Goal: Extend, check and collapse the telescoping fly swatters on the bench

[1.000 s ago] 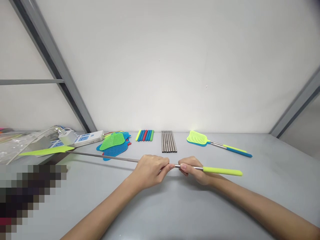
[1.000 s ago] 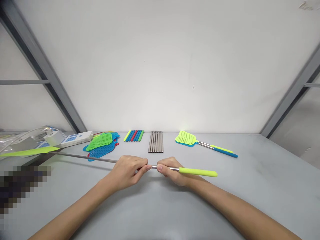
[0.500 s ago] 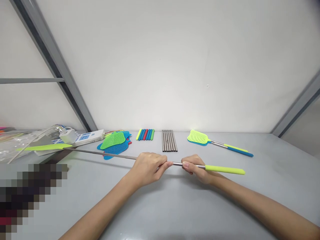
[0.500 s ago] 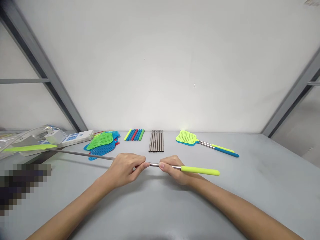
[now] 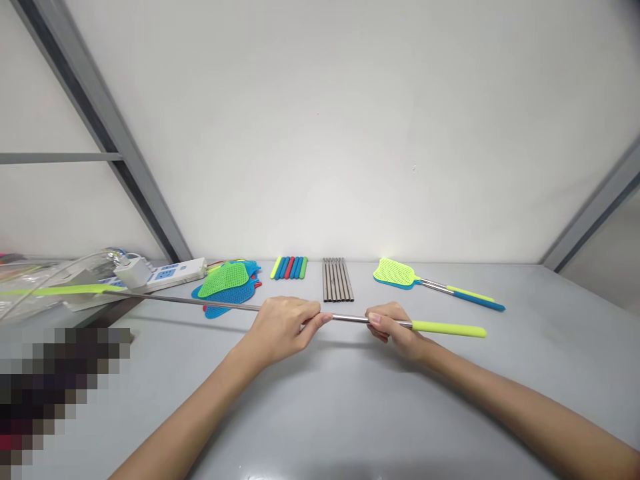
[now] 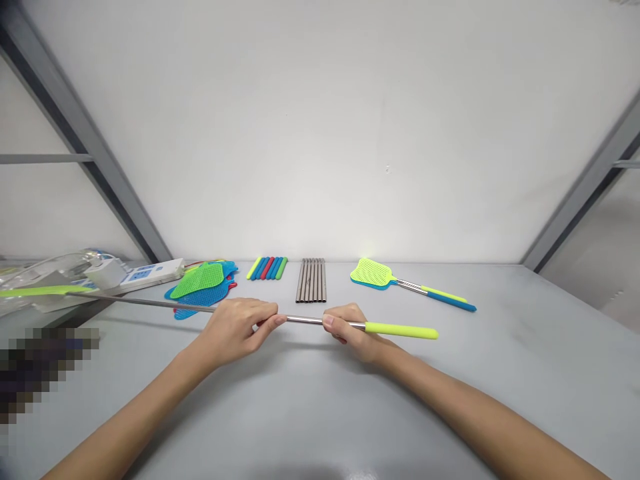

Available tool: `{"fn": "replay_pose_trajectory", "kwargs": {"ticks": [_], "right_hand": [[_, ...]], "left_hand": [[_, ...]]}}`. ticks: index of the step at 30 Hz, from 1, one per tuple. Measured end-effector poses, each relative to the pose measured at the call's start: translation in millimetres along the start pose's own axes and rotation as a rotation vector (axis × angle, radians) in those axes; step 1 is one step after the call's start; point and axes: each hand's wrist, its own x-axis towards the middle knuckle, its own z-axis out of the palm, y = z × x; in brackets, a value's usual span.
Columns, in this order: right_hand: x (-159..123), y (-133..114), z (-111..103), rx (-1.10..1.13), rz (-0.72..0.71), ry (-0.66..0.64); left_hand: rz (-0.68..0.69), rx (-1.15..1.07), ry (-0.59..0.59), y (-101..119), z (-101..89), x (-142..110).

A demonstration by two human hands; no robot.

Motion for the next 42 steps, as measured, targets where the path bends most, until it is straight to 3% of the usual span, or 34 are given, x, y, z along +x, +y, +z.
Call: {"fn": "replay_pose_trajectory", "kwargs": {"ticks": [16, 42], "right_hand": [[-5, 9, 15, 0.321, 0.144, 0.02], [1, 17, 10, 0.586, 0.213, 0.012]], "left_hand": [[-0.046, 0.011, -0.047, 4, 13.1, -7], [-0.116, -0.027, -0.092, 13, 17.8, -4]]}}
